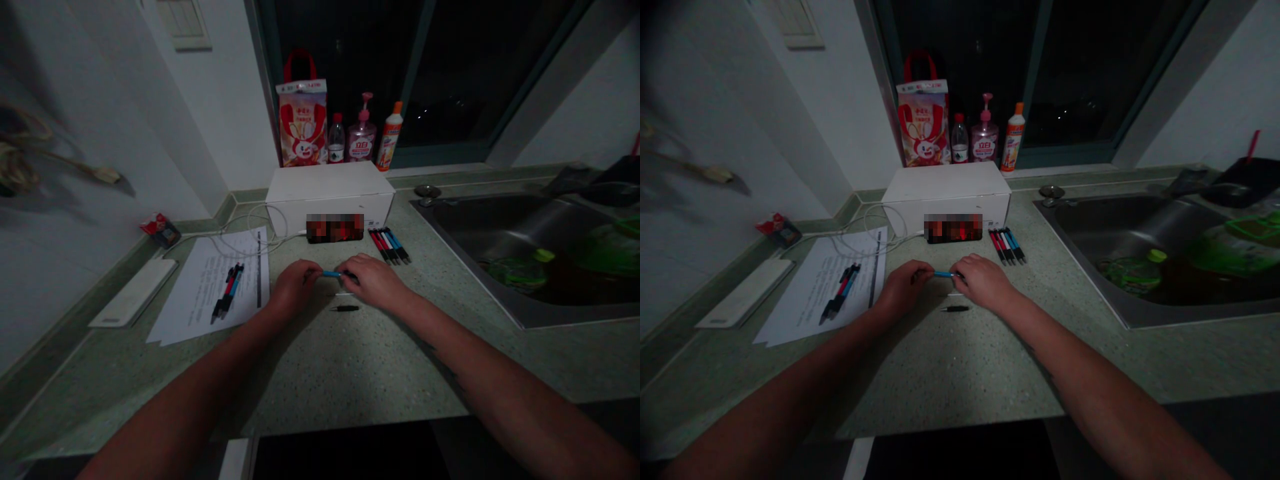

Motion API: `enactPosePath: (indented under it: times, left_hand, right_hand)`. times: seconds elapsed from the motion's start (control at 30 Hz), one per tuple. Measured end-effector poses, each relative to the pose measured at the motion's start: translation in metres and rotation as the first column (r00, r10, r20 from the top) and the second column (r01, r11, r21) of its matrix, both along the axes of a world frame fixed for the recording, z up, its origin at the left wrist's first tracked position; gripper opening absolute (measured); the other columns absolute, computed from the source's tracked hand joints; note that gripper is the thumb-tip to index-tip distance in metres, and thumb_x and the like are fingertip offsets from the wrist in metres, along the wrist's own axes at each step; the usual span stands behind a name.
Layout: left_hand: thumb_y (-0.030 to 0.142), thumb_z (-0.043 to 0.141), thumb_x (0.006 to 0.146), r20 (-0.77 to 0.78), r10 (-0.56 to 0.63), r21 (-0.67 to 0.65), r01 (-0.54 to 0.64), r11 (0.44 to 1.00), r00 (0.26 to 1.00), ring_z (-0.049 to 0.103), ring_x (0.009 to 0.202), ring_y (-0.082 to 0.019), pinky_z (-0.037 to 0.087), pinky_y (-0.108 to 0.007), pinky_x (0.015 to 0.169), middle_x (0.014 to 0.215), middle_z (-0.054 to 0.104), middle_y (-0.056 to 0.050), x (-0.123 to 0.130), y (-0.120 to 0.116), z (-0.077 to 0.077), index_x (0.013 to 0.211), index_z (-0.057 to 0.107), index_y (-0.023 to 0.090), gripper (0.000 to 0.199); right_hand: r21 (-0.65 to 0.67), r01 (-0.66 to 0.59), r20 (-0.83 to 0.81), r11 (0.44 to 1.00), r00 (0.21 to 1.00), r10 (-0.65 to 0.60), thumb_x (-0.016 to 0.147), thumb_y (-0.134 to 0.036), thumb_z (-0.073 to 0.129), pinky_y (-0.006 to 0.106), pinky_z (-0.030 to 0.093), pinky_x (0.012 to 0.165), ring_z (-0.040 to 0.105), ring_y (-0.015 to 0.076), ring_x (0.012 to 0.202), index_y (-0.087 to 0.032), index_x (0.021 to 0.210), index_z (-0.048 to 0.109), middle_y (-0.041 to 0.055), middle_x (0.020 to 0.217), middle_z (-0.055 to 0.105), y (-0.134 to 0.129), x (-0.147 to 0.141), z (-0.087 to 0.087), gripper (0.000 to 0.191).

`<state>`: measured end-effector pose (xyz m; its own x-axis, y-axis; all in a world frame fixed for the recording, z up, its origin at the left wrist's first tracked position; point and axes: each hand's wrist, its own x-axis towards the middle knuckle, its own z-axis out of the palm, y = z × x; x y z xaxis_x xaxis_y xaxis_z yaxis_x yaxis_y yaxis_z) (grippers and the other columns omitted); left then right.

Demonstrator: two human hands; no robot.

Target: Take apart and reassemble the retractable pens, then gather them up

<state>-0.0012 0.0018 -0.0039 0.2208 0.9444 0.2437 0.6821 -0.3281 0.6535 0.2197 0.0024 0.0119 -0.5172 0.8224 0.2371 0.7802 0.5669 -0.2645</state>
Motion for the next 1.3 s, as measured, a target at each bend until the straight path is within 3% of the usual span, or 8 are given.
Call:
enactPosePath:
  times: [0.2,0.37,0.47,0.57,0.7,0.87,1.03,1.3]
  left_hand:
    - [0.021,0.06,0.093,0.082,0.009,0.009,-0.009,1.0,0.997,0.067,0.082,-0.02,0.054,-0.035,0.078,0.091,0.075,-0.004,0.0,-0.003,0.003,0.091,0.072,0.019,0.012]
    - [0.02,0.062,0.093,0.148,0.008,-0.013,-0.006,1.0,0.989,0.068,0.082,-0.018,0.055,-0.033,0.077,0.093,0.076,-0.003,0.002,-0.004,-0.001,0.111,0.071,0.02,0.019]
    - [0.019,0.068,0.09,0.018,-0.084,0.037,0.083,0.996,0.996,0.067,0.084,-0.02,0.054,-0.034,0.079,0.095,0.074,-0.005,0.001,-0.005,-0.003,0.107,0.072,0.019,0.018]
    - [0.02,0.073,0.087,-0.205,-0.226,0.066,0.244,0.967,0.952,0.066,0.091,-0.023,0.053,-0.037,0.083,0.095,0.072,-0.006,0.0,-0.006,-0.001,0.096,0.074,0.02,0.009]
    - [0.016,0.067,0.089,-0.35,-0.284,0.052,0.321,0.946,0.893,0.065,0.09,-0.024,0.052,-0.038,0.083,0.091,0.07,-0.006,0.003,-0.007,0.003,0.088,0.073,0.019,0.007]
    - [0.014,0.061,0.092,-0.371,-0.239,0.048,0.276,0.96,0.897,0.065,0.088,-0.024,0.052,-0.038,0.082,0.09,0.07,-0.008,0.004,-0.006,0.004,0.087,0.071,0.019,0.013]
    - [0.018,0.053,0.098,-0.242,-0.2,0.141,0.239,0.961,0.949,0.065,0.093,-0.023,0.052,-0.037,0.086,0.095,0.072,-0.006,-0.005,-0.006,0.008,0.098,0.073,0.022,0.021]
    - [0.023,0.046,0.105,-0.108,-0.075,0.358,0.109,0.927,0.991,0.065,0.099,-0.022,0.051,-0.037,0.092,0.102,0.074,-0.006,-0.011,-0.007,0.012,0.112,0.074,0.019,0.029]
  right_hand:
    - [-0.011,-0.018,0.008,1.0,1.0,0.018,0.097,-0.02,0.059,0.036,0.05,0.089,0.065,0.024,0.101,-0.019,0.111,0.072,0.0096,0.104,0.075,-0.004,-0.003,0.004,0.019]
    - [0.006,-0.022,-0.043,1.0,0.999,0.022,0.094,-0.012,0.056,0.035,0.049,0.093,0.066,0.0234,0.107,-0.021,0.125,0.066,0.0094,0.117,0.073,-0.005,-0.004,0.002,0.034]
    - [0.01,0.106,-0.113,0.994,0.988,-0.104,0.093,-0.014,0.055,0.033,0.049,0.089,0.068,0.0233,0.104,-0.018,0.129,0.062,0.0108,0.119,0.073,-0.001,-0.001,0.0,0.037]
    - [-0.03,0.247,-0.175,0.969,0.953,-0.248,0.096,-0.02,0.056,0.032,0.049,0.079,0.07,0.0231,0.092,-0.017,0.122,0.063,0.0098,0.106,0.076,0.002,0.001,-0.001,0.027]
    - [-0.042,0.311,-0.239,0.95,0.92,-0.312,0.098,-0.028,0.056,0.03,0.047,0.074,0.07,0.0219,0.085,-0.019,0.112,0.065,0.0071,0.096,0.076,0.002,0.0,0.0,0.018]
    - [-0.025,0.379,-0.192,0.925,0.906,-0.376,0.1,-0.028,0.052,0.031,0.049,0.074,0.072,0.0239,0.086,-0.02,0.122,0.064,0.0083,0.1,0.078,0.005,0.004,0.0,0.026]
    - [0.048,0.402,-0.169,0.914,0.906,-0.389,0.101,-0.026,0.049,0.034,0.052,0.077,0.073,0.0262,0.092,-0.02,0.135,0.061,0.0094,0.107,0.078,0.011,0.015,-0.001,0.036]
    - [0.072,0.286,-0.159,0.956,0.949,-0.272,0.1,-0.021,0.05,0.039,0.054,0.091,0.07,0.0276,0.11,-0.019,0.134,0.064,0.0117,0.13,0.072,0.008,0.013,-0.003,0.036]
